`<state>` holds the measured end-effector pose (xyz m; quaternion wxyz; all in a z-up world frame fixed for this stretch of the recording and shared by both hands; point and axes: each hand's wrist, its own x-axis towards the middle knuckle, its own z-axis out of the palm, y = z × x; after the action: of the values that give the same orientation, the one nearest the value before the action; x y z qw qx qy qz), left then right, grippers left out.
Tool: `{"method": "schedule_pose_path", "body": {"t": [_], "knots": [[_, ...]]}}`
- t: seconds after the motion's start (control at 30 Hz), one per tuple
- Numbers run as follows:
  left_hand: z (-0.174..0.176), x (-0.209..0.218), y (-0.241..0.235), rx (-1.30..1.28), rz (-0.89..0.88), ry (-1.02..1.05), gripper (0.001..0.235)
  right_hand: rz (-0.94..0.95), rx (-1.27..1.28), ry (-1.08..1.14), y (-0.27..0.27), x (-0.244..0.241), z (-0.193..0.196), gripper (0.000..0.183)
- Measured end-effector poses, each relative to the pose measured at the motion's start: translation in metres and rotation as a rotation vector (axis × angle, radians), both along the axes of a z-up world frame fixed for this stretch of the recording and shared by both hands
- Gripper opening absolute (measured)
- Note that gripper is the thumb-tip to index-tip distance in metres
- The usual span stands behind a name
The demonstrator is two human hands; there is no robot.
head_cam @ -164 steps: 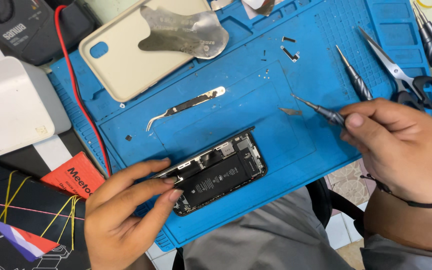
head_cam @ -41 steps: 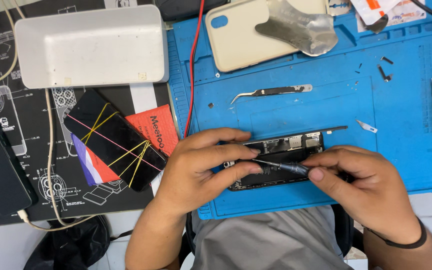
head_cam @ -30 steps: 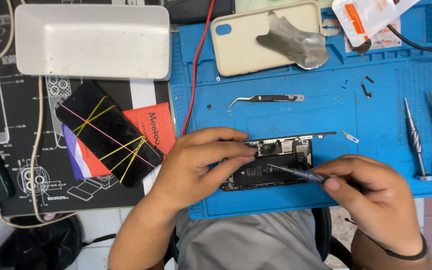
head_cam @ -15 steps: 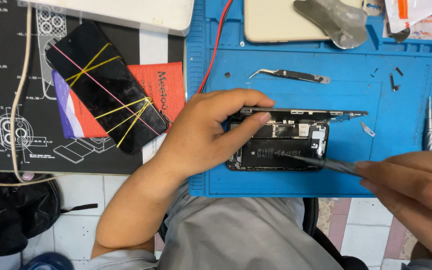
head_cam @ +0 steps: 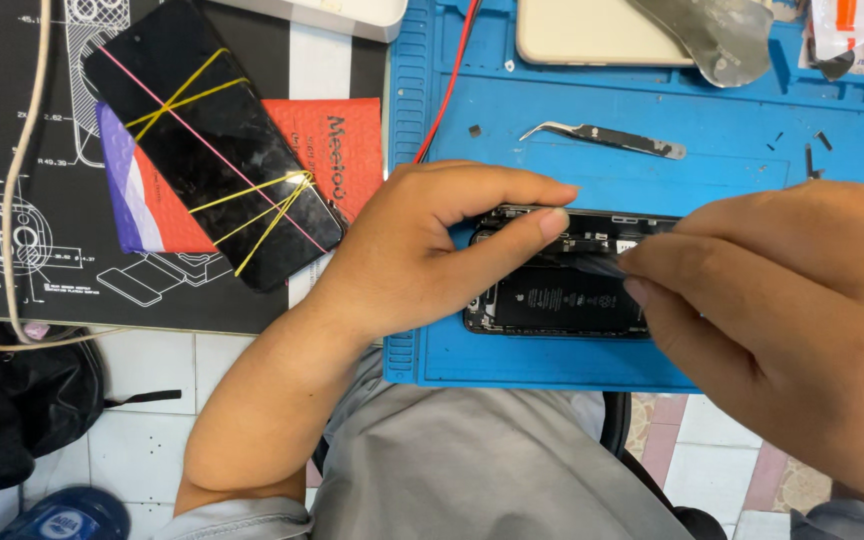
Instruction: The person uses a screwdriver to remove screws from the internal frame of a disassembled smartphone. They then use a metal prying tool to carefully lift and separate internal components and connectors from the phone's chassis.
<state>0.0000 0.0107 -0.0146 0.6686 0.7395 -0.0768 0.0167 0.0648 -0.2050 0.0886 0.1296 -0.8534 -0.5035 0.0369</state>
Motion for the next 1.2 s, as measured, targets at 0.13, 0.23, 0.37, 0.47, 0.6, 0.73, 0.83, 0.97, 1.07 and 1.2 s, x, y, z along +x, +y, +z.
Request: {"method": "schedule_pose_path", "body": {"t": [0.13,0.23,0.37,0.47,0.6,0.73,0.83,0.97,1.07,1.2], "knots": [[0.001,-0.002,0.001,-0.024,-0.017,0.02,0.022,0.023,-0.008,-0.041,0.007,-0.002,0.001,0.017],[0.001,-0.001,0.001,-0.038,-0.025,0.044,0.024,0.026,-0.011,-0.059,0.012,-0.003,0.0,0.018],[0.0,0.0,0.001,-0.083,-0.033,0.075,0.025,0.049,0.022,-0.071,0.016,-0.002,-0.002,0.017],[-0.001,-0.001,0.001,-0.092,-0.037,0.042,0.025,0.054,0.025,-0.046,0.017,0.0,-0.003,0.017],[-0.002,-0.002,0.003,-0.082,-0.05,0.112,0.032,0.022,0.005,-0.027,0.017,0.003,-0.005,0.018],[-0.007,-0.004,0.008,-0.102,-0.098,0.045,0.048,0.015,0.005,-0.02,0.015,0.005,-0.005,0.018],[-0.012,-0.005,0.01,-0.081,-0.123,-0.028,0.054,0.02,0.004,-0.001,0.015,0.006,-0.006,0.017],[-0.018,-0.005,0.011,-0.069,-0.162,-0.062,0.058,0.031,0.024,-0.004,0.015,0.008,-0.007,0.016],[-0.018,-0.005,0.012,0.04,-0.155,-0.101,0.064,0.021,0.028,0.016,0.015,0.009,-0.007,0.015],[-0.014,-0.004,0.009,0.113,-0.133,-0.07,0.066,0.01,0.03,-0.02,0.015,0.007,-0.006,0.014]]}}
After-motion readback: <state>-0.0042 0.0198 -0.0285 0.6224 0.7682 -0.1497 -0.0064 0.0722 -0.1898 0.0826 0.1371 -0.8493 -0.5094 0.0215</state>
